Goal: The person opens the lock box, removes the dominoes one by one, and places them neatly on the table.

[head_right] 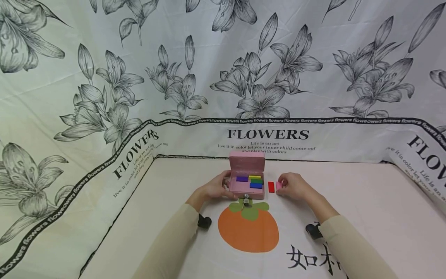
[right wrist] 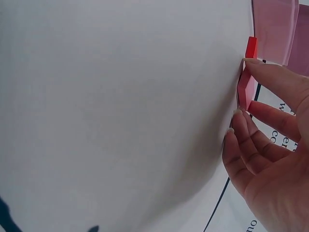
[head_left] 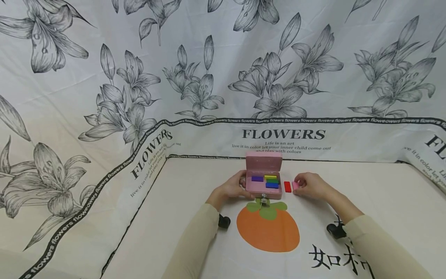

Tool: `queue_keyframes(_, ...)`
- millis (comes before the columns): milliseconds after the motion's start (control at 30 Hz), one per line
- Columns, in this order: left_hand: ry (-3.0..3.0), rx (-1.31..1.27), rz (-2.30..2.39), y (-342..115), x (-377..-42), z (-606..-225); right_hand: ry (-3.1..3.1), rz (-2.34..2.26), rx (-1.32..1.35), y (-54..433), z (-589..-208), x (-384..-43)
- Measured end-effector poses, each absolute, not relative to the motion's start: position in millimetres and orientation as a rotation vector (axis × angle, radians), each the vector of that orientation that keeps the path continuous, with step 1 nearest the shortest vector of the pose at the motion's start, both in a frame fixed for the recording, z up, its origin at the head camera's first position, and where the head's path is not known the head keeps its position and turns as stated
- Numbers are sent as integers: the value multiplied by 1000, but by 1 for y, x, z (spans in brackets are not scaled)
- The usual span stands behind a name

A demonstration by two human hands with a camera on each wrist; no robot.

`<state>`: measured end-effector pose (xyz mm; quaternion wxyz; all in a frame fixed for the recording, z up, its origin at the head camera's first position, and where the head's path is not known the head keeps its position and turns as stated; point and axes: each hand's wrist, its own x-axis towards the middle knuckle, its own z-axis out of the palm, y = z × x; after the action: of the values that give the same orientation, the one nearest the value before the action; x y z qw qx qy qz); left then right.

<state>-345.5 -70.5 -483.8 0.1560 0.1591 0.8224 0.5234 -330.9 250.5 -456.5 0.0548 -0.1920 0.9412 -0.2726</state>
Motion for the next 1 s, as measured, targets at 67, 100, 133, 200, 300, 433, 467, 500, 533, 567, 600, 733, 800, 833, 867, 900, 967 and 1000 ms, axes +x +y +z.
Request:
queue_keyframes(67, 2359, 457, 1493, -71, -346, -484, 2860, -829, -590, 251, -456, -331)
queue_keyframes(100, 2361, 455, 1493, -71, -346, -484, 2861, -830, -591, 251, -457, -332)
queue_keyframes(133, 2364, 458, 1489, -70, -347, -484, 2861, -831, -590, 251, -457, -332)
queue_keyframes(200, 2367, 462, 1487, -70, -347, -484, 2859, -831, -583, 251, -457, -333)
queue_keyframes(300, 2363, 465, 1493, -70, -346, -483, 2849, -833, -561, 251, -458, -333)
queue_keyframes(433, 2366, 466, 1490, -70, -345, -483, 2833, -836, -527, 252, -458, -334)
queue_keyframes(467, 2368, 465, 1489, -70, -345, -483, 2829, -838, -520, 252, -459, -334)
queue_keyframes(500, 2370, 463, 1487, -70, -345, -483, 2826, -840, -514, 252, -459, -334)
queue_keyframes(533, 2369, 461, 1488, -70, -345, -483, 2826, -840, -506, 252, -459, -334)
queue_keyframes(567, 2366, 457, 1492, -70, -345, -483, 2824, -842, -499, 252, -458, -334)
queue_keyframes(600, 2364, 459, 1494, -70, -345, -483, 2824, -843, -500, 252, -458, -334)
queue_keyframes(733, 2357, 466, 1506, -70, -346, -484, 2825, -850, -500, 251, -457, -333)
queue_keyframes(800, 2356, 468, 1506, -70, -346, -484, 2823, -856, -508, 251, -456, -332)
queue_keyframes(833, 2355, 465, 1507, -70, -346, -484, 2821, -858, -509, 251, -456, -332)
queue_keyframes(867, 2354, 461, 1505, -70, -346, -484, 2819, -860, -511, 251, -455, -331)
queue_keyframes(900, 2353, 453, 1506, -70, -346, -484, 2817, -863, -515, 251, -455, -331)
queue_keyframes(967, 2346, 441, 1510, -71, -346, -483, 2818, -863, -532, 251, -455, -331)
queue_keyframes(1000, 2345, 437, 1510, -71, -346, -483, 2818, -861, -543, 252, -455, -331)
